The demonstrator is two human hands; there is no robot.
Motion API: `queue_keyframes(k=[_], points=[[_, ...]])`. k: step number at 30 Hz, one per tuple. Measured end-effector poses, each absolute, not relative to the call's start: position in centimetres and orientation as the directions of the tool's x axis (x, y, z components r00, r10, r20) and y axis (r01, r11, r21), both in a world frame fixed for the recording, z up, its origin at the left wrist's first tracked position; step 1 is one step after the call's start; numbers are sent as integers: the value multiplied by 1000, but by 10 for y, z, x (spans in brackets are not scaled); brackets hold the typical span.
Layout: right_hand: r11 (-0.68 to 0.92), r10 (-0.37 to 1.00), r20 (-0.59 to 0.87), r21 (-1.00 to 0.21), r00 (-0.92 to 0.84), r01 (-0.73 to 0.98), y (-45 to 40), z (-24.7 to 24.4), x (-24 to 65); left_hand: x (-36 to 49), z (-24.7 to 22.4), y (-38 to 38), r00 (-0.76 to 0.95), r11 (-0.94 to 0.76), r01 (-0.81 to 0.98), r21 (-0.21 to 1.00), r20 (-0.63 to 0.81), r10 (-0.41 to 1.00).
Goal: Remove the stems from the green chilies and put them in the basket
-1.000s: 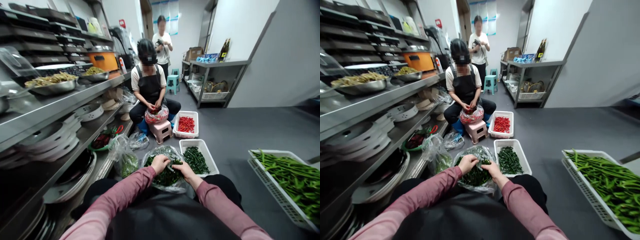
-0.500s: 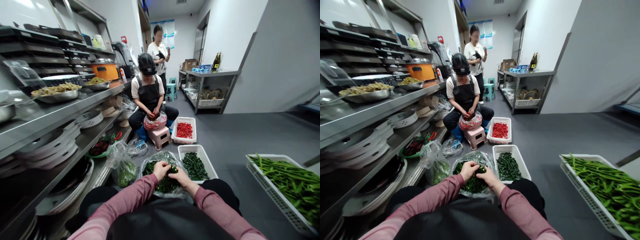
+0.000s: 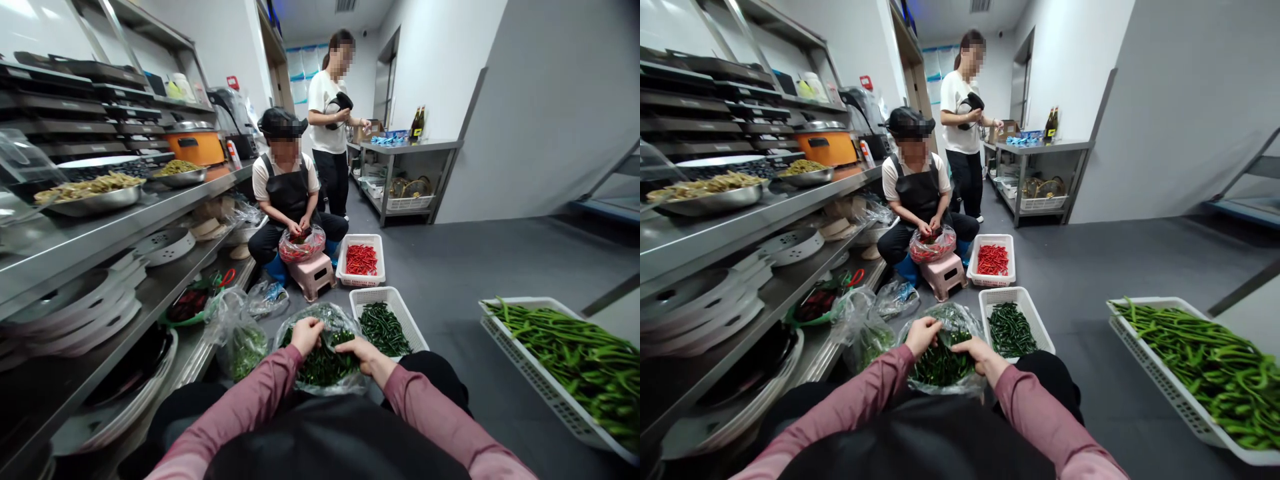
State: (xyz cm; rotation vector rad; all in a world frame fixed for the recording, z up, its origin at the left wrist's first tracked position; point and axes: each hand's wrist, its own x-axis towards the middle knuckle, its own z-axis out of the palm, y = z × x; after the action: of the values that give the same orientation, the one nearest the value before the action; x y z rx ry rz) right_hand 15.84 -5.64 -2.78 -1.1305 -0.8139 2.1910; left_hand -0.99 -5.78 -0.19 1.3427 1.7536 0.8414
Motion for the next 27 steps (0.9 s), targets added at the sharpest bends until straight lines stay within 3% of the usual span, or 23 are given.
queue_keyframes(k=[2, 4, 7, 18, 21, 23, 25, 27], points=[[-661, 707, -476, -709, -523, -247, -55, -26, 160, -11, 1, -57, -200, 382, 266, 885, -337, 920], [-630, 731, -429, -723, -531, -283, -56, -26, 160, -7, -1, -61, -171, 409, 161, 898, -382, 908], [-592, 749, -386, -754, -538, -284, -59, -28, 156, 4, -8, -69, -136, 390, 105, 915, -375, 917], [-579, 781, -386, -741, -491, -340, -64, -39, 146, 23, -27, -76, -270, 327, 57, 943, -301, 915], [-598, 766, -403, -733, -501, -324, -64, -34, 147, 18, -27, -78, -239, 313, 197, 929, -264, 935], [-626, 746, -436, -718, -503, -305, -65, -31, 148, 11, -24, -78, -182, 139, 444, 885, -62, 981], [-671, 715, -498, -684, -490, -285, -66, -27, 147, 3, -21, -78, -43, -102, 675, 731, 177, 983], [-715, 682, -562, -646, -468, -266, -70, -21, 145, -3, -17, -77, 91, -226, 793, 566, 258, 962]])
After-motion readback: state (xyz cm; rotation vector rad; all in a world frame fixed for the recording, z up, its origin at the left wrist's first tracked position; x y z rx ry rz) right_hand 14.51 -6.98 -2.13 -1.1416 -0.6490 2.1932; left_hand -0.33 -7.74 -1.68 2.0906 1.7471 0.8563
